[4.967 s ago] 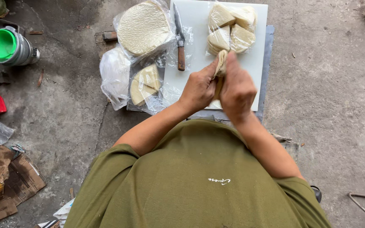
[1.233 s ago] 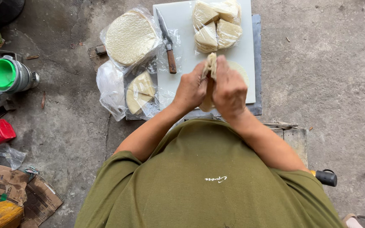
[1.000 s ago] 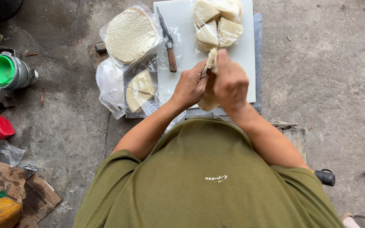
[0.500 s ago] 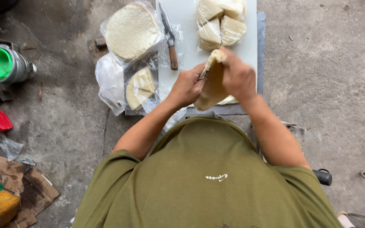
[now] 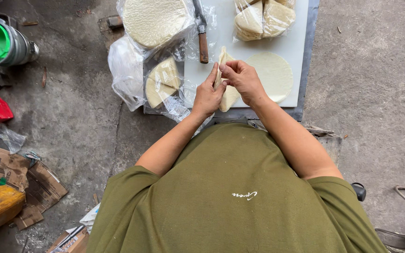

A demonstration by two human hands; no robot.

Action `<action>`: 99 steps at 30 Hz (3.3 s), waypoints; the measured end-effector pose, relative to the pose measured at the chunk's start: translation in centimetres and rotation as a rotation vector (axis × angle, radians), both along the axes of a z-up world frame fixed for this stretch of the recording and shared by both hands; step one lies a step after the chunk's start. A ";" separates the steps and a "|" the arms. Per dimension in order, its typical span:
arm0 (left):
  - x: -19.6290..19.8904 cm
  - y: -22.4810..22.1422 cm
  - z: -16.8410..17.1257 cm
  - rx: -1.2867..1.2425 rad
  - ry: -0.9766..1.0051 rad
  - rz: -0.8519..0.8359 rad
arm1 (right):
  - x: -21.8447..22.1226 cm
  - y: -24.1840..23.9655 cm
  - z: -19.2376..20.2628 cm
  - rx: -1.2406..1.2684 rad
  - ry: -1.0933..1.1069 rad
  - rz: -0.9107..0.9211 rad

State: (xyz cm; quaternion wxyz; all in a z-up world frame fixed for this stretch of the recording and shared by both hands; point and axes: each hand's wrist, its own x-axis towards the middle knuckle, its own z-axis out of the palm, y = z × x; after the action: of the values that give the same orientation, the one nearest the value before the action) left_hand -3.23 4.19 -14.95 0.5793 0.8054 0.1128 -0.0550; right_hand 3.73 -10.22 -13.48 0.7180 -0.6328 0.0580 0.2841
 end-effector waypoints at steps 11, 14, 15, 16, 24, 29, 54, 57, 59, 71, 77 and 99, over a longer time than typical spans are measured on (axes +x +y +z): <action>0.5 0.8 -1.9 -0.112 -0.029 0.108 | -0.2 0.1 -4.0 0.124 0.168 -0.045; 1.9 1.2 -2.9 -0.140 0.149 0.161 | -0.7 0.0 -4.6 0.055 0.070 -0.002; 2.1 1.2 -3.0 -0.275 0.129 0.196 | -0.8 -0.2 -4.5 0.065 0.104 -0.032; 2.4 1.3 -3.1 -0.409 0.106 0.230 | -0.8 -0.5 -4.2 0.076 0.135 -0.062; 1.1 0.0 1.4 -0.099 -0.118 0.089 | -2.0 -1.1 0.5 0.058 -0.139 -0.168; 2.4 0.7 4.6 0.075 0.032 -0.075 | -1.8 -1.2 2.1 0.051 -0.199 -0.214; 6.6 4.4 4.1 -0.469 0.157 -0.246 | -2.2 -4.8 -1.3 0.373 -0.039 -0.207; 6.5 4.9 3.0 -0.613 0.184 -0.276 | -2.4 -4.4 -1.1 0.303 -0.128 -0.286; 6.5 5.9 1.8 -0.812 0.222 -0.261 | -2.1 -4.6 -1.2 0.196 -0.202 -0.280; 5.3 8.7 -7.7 -1.058 0.316 0.080 | -0.6 -7.9 -4.4 -0.325 -0.204 -0.261; 5.3 9.2 -5.3 -0.933 0.313 0.238 | -1.4 -10.4 -6.4 -0.254 -0.025 -0.451; 5.5 13.7 7.0 -0.923 -0.133 0.211 | -1.9 -13.6 -4.6 -1.276 -1.192 0.082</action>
State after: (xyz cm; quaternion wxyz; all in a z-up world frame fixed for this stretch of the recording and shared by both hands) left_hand 2.26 17.86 -7.92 0.8848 0.4500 0.1202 0.0115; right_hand 1.87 -23.81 -18.04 0.1266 -0.9587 -0.2019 -0.1555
